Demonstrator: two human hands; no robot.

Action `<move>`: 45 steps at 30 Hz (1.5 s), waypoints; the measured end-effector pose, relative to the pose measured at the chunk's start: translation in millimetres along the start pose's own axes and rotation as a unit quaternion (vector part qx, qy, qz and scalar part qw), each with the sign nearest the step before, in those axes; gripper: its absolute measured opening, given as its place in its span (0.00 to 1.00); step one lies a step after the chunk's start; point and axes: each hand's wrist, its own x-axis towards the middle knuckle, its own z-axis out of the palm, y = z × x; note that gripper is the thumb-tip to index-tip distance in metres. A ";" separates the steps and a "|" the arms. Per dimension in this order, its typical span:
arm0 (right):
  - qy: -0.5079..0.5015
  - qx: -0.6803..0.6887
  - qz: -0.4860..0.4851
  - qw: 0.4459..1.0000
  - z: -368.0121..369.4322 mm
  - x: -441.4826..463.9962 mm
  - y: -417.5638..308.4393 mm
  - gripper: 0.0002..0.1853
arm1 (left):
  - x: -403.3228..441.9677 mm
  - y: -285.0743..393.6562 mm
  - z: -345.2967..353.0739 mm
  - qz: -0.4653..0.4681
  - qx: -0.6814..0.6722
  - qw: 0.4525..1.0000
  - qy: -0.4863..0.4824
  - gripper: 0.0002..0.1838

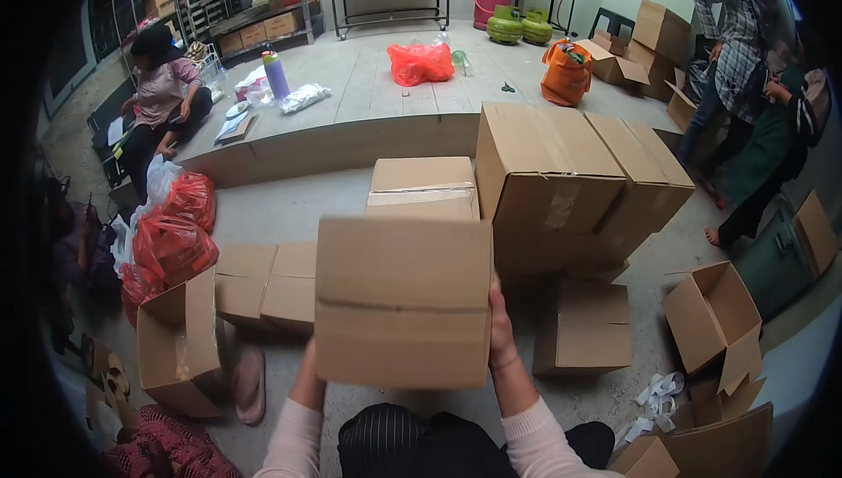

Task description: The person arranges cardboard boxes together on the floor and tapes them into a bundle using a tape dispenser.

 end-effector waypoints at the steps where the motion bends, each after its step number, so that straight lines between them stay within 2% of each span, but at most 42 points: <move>1: -0.005 0.002 0.055 0.998 0.9 -23.3 -2.0 0.28 | -5.0 -18.2 14.4 -0.029 -0.070 0.997 0.011 0.29; 2: -0.007 0.004 0.111 0.994 -3.3 -42.3 -1.1 0.29 | -11.2 -35.2 32.2 -0.052 -0.136 0.989 0.024 0.29; 5: 0.049 -0.029 0.122 0.991 -53.7 -82.7 23.1 0.29 | -26.2 -66.7 75.1 -0.087 -0.217 0.971 0.050 0.29; 6: 0.053 0.007 0.155 0.986 -79.4 -87.4 33.5 0.28 | -29.7 -73.6 87.2 -0.095 -0.227 0.968 0.057 0.29; 8: 0.065 -0.053 0.174 0.981 -122.2 -90.4 53.1 0.29 | -35.2 -79.4 106.4 -0.111 -0.217 0.967 0.069 0.30; 10: 0.079 -0.159 0.159 0.971 -125.7 -87.9 56.1 0.30 | -47.6 -86.5 120.7 -0.142 -0.204 0.966 0.073 0.30; 11: 0.095 -0.152 0.169 0.969 -142.7 -91.1 59.6 0.30 | -49.8 -80.6 124.1 -0.147 -0.265 0.953 0.022 0.29; 12: 0.122 -0.149 0.246 0.950 -166.8 -92.6 65.0 0.31 | -50.3 -75.8 125.5 -0.148 -0.325 0.934 -0.027 0.29; 13: 0.143 -0.146 0.321 0.925 -179.3 -99.1 69.0 0.32 | -49.6 -82.4 131.0 -0.161 -0.321 0.933 -0.026 0.29; 14: 0.148 -0.139 0.326 0.923 -187.8 -109.4 76.3 0.32 | -43.7 -92.5 140.3 -0.104 -0.167 0.980 0.019 0.29; 15: 0.158 -0.153 0.281 0.934 -192.7 -116.6 79.3 0.33 | -35.4 -96.5 150.5 -0.040 -0.008 0.997 0.061 0.30; 16: 0.166 -0.169 0.236 0.943 -196.6 -122.8 79.7 0.34 | -51.7 -40.8 165.9 -0.075 -0.018 0.996 0.045 0.31; 17: 0.168 -0.169 0.236 0.942 -193.9 -125.2 75.4 0.34 | -50.1 -43.8 167.4 -0.076 -0.018 0.996 0.043 0.31; 19: 0.170 -0.050 0.228 0.957 -177.1 -128.3 62.2 0.31 | -43.3 -62.2 162.2 -0.025 -0.052 0.997 0.055 0.32; 20: 0.172 -0.047 0.230 0.957 -183.2 -128.5 71.6 0.31 | -23.8 -116.3 137.0 -0.088 -0.136 0.987 0.008 0.33; 21: 0.199 -0.042 0.218 0.955 -194.7 -127.0 87.2 0.32 | -28.0 -110.3 140.3 -0.091 -0.134 0.987 0.010 0.33; 23: 0.223 -0.034 0.206 0.952 -196.3 -122.1 96.2 0.34 | -34.1 -85.4 149.5 -0.128 -0.232 0.964 0.001 0.33; 26: 0.244 -0.051 0.226 0.942 -190.0 -121.2 80.9 0.34 | -28.7 -97.2 145.4 -0.135 -0.185 0.973 0.010 0.34; 27: 0.227 -0.286 0.232 0.902 -204.4 -120.1 74.8 0.30 | -29.6 -98.6 144.8 -0.138 -0.185 0.973 0.013 0.34; 28: 0.196 -0.503 0.220 0.813 -203.7 -111.6 65.9 0.26 | -26.9 -96.9 143.8 -0.120 -0.126 0.983 0.050 0.34; 29: 0.153 -0.605 0.123 0.772 -203.8 -104.8 54.3 0.21 | -22.5 -94.7 143.5 -0.101 -0.066 0.989 0.085 0.34; 30: 0.106 -0.693 0.023 0.713 -186.7 -94.3 26.7 0.16 | -19.4 -88.2 145.9 -0.100 -0.065 0.989 0.084 0.34; 31: 0.105 -0.724 -0.046 0.680 -174.3 -79.5 8.4 0.14 | -19.2 -76.3 152.0 -0.029 0.160 0.976 0.142 0.33; 32: 0.103 -0.750 -0.113 0.643 -164.5 -62.5 -4.8 0.13 | -20.4 -61.8 159.5 0.042 0.374 0.906 0.191 0.34; 33: 0.105 -0.811 -0.173 0.549 -162.2 -45.1 -13.7 0.16 | -20.4 -39.3 173.5 0.108 0.464 0.862 0.175 0.34; 34: 0.109 -0.850 -0.094 0.507 -163.7 -32.8 -20.3 0.18 | -18.0 -17.3 192.1 0.171 0.547 0.804 0.156 0.35; 35: 0.107 -0.851 -0.090 0.507 -181.6 -25.2 -16.4 0.18 | -11.6 -6.6 211.7 0.221 0.560 0.792 0.103 0.34; 36: 0.115 -0.907 -0.023 0.403 -210.2 -15.8 -7.4 0.18 | -3.7 3.2 233.2 0.272 0.569 0.774 0.052 0.33; 37: 0.120 -0.948 0.040 0.291 -227.8 -7.2 -3.7 0.19 | 2.3 16.1 254.6 0.315 0.534 0.784 -0.035 0.28; 38: 0.111 -0.947 0.087 0.289 -227.5 -3.6 -2.1 0.19 | 11.6 13.6 274.2 0.359 0.495 0.780 -0.133 0.25; 39: 0.108 -0.948 0.083 0.289 -231.1 -3.8 -2.5 0.19 | 20.2 -2.6 292.4 0.436 0.463 0.753 -0.171 0.18; 41: 0.097 -0.952 0.070 0.283 -244.6 -10.7 -4.3 0.19 | 23.3 -19.5 302.6 0.421 0.545 0.682 -0.247 0.16; 45: 0.065 -0.955 0.038 0.288 -279.5 -28.6 -35.1 0.20 | 22.7 -14.8 302.5 0.419 0.531 0.705 -0.214 0.15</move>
